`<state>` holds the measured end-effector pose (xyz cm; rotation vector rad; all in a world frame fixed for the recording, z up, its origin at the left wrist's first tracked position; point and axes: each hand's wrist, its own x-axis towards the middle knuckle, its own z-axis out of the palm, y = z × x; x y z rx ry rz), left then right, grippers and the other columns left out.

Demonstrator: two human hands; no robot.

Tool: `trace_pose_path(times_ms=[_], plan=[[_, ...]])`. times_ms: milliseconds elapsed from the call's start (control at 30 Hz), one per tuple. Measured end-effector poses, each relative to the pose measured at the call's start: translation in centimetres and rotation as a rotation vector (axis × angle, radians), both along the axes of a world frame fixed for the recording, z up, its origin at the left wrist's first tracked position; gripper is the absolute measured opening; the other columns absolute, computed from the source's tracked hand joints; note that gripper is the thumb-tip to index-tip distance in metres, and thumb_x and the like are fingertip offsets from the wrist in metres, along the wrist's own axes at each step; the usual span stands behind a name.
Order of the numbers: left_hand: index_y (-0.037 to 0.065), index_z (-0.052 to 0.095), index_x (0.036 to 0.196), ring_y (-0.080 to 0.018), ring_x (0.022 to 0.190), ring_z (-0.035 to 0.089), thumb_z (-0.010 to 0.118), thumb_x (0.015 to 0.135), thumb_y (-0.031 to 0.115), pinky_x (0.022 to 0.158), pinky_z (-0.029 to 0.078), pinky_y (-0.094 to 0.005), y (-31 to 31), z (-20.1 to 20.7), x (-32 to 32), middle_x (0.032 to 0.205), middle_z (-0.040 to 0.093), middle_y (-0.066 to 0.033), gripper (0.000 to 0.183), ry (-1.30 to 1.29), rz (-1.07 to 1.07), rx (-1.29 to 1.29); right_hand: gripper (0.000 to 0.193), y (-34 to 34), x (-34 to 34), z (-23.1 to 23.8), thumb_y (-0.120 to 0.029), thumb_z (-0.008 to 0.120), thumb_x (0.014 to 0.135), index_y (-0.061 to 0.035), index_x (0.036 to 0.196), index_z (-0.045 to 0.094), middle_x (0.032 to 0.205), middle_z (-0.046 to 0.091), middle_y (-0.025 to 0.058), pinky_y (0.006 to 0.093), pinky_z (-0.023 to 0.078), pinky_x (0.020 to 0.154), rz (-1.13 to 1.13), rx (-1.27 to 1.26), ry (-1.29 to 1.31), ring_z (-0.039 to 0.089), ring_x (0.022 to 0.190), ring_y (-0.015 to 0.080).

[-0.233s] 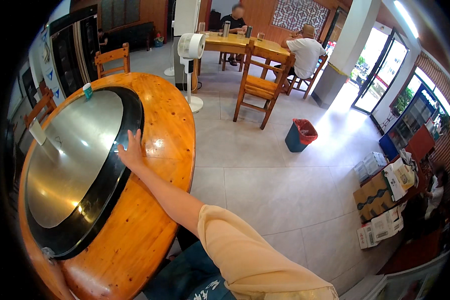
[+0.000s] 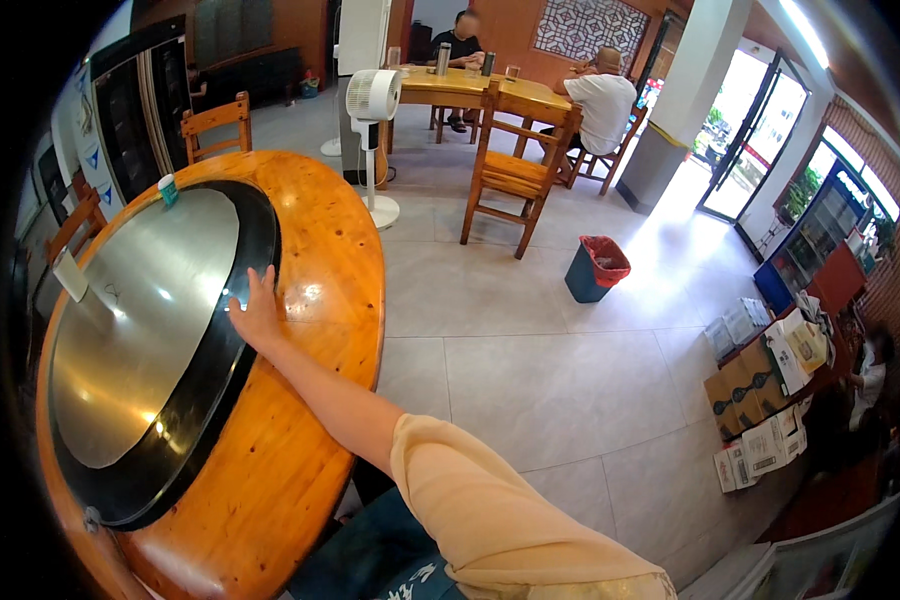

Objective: The person wipes down a large circular wooden table with a rotating center using a cloth, then moves to a rectangular table to continue wiping it down.

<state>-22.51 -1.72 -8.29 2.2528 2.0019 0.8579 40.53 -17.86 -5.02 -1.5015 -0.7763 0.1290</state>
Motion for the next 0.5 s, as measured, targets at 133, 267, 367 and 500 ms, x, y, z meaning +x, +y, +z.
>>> trace_pose_path(times_ms=[133, 267, 367, 500], plan=[[-0.003, 0.045, 0.133, -0.0335, 0.116, 0.052, 0.049, 0.093, 0.017, 0.095, 0.039, -0.0337, 0.1, 0.3, 0.7, 0.129, 0.052, -0.0216, 0.044, -0.137, 0.028, 0.040, 0.066, 0.0, -0.4, 0.2, -0.020, 0.061, 0.081, 0.0033, 0.137, 0.036, 0.149, 0.011, 0.0325, 0.0398, 0.025, 0.111, -0.028, -0.064, -0.040, 0.021, 0.138, 0.0423], [-0.003, 0.045, 0.133, -0.0334, 0.115, 0.052, 0.049, 0.093, 0.017, 0.094, 0.040, -0.0335, 1.1, 0.5, 1.3, 0.129, 0.053, -0.0217, 0.045, -0.273, 0.031, 0.061, 0.066, 0.1, -0.5, 0.4, -0.019, 0.062, 0.082, 0.0025, 0.138, 0.035, 0.149, 0.009, 0.0326, 0.0402, 0.024, 0.111, -0.029, -0.085, -0.030, 0.018, 0.139, 0.0422], [-0.003, 0.044, 0.133, -0.0332, 0.115, 0.053, 0.050, 0.092, 0.017, 0.093, 0.040, -0.0334, 2.3, 0.5, 1.7, 0.129, 0.053, -0.0219, 0.046, -0.381, 0.004, 0.061, 0.067, 0.3, -0.7, 0.1, -0.020, 0.063, 0.081, 0.0019, 0.138, 0.035, 0.149, 0.009, 0.0325, 0.0400, 0.024, 0.111, -0.055, -0.080, -0.042, 0.018, 0.139, 0.0421], [-0.003, 0.044, 0.133, -0.0330, 0.114, 0.054, 0.050, 0.091, 0.016, 0.092, 0.041, -0.0333, 4.7, -0.5, 0.6, 0.128, 0.053, -0.0220, 0.046, -0.578, -0.032, 0.055, 0.068, 0.5, -1.1, 0.3, -0.021, 0.063, 0.080, 0.0010, 0.138, 0.036, 0.149, 0.010, 0.0323, 0.0444, 0.022, 0.111, -0.108, -0.151, -0.127, 0.017, 0.139, 0.0437]])
